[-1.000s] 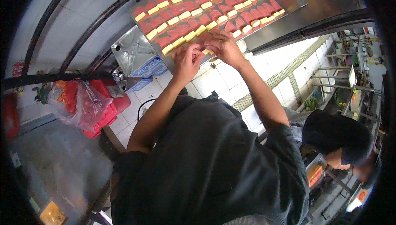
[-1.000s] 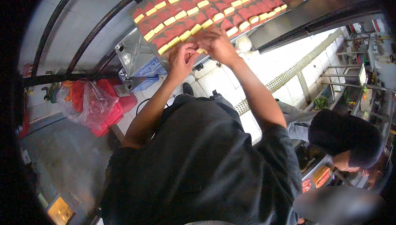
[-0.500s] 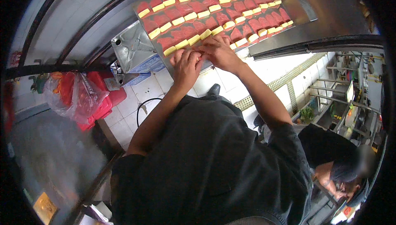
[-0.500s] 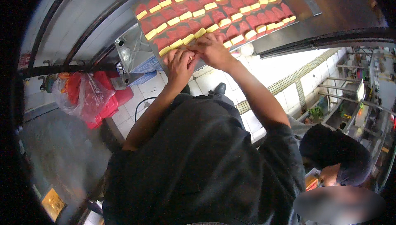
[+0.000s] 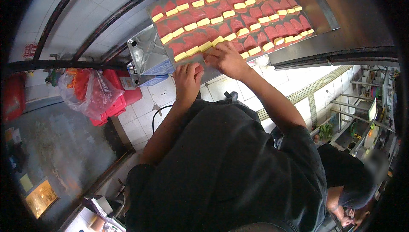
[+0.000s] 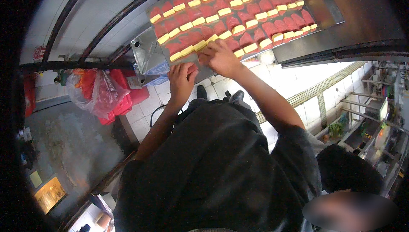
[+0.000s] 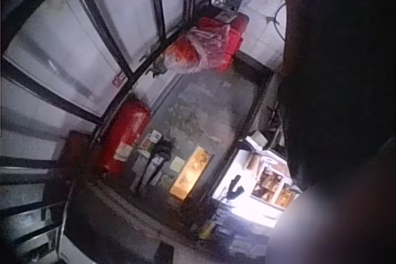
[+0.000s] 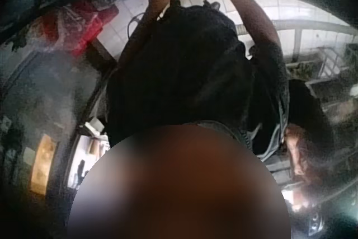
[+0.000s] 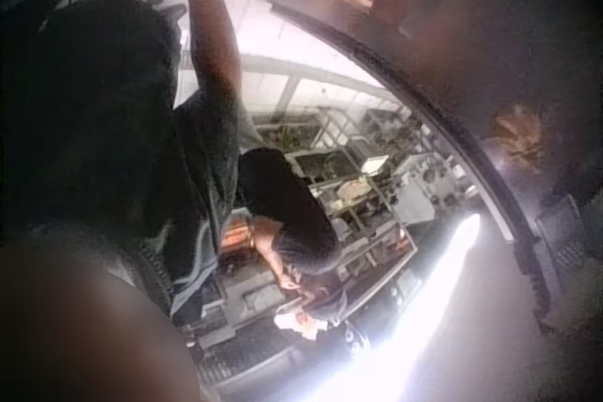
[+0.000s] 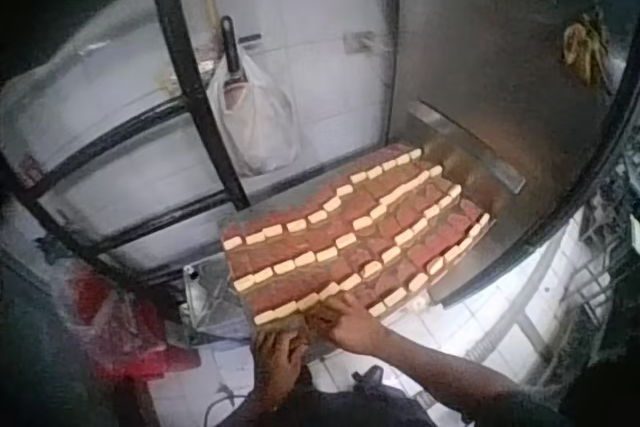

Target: The person places small yellow rectangular pieces onto rows of red rectangular slices laid out on a stainless steel countertop. The person continues this repetitive placement across multiple rows, arranging the items in neat lines.

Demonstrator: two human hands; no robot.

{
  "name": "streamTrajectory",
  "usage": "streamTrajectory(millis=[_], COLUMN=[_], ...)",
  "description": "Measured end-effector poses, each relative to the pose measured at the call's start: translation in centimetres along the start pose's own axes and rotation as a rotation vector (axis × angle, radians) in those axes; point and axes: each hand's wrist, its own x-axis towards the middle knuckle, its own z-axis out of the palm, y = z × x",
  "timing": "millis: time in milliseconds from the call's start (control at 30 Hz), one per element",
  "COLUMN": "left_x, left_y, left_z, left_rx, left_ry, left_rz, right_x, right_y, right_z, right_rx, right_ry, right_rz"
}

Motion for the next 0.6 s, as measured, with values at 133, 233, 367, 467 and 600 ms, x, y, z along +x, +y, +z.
streamTrajectory(millis=[133,233,367,467,600], left_x=[0.3,1.4,1.7,1.2,1.3], left_y=[-0.8,-1.1,-1.0,-2.0,-2.4], left_z=[-0.8,-1.4,-2.0,-1.9,-2.2], left_rx=[0.098,0.121,0.120,0.064,0.002], left_ry=[0.067,0.148,0.196,0.131,0.124], left_rz=[0.025,0.050,0.063,0.073,0.102], right_x=[-0.6,0.1,0.2,0.8,0.0], right_y=[-0.1,-0.4,-1.4,-2.3,-2.2], right_z=[1.0,1.1,0.8,0.0,1.3], right_rx=[-0.043,0.000,0.112,0.086,-0.042], right_ry=[0.010,-0.077,-0.128,-0.175,-0.072], right_rz=[-0.002,0.080,0.172,0.290,0.215])
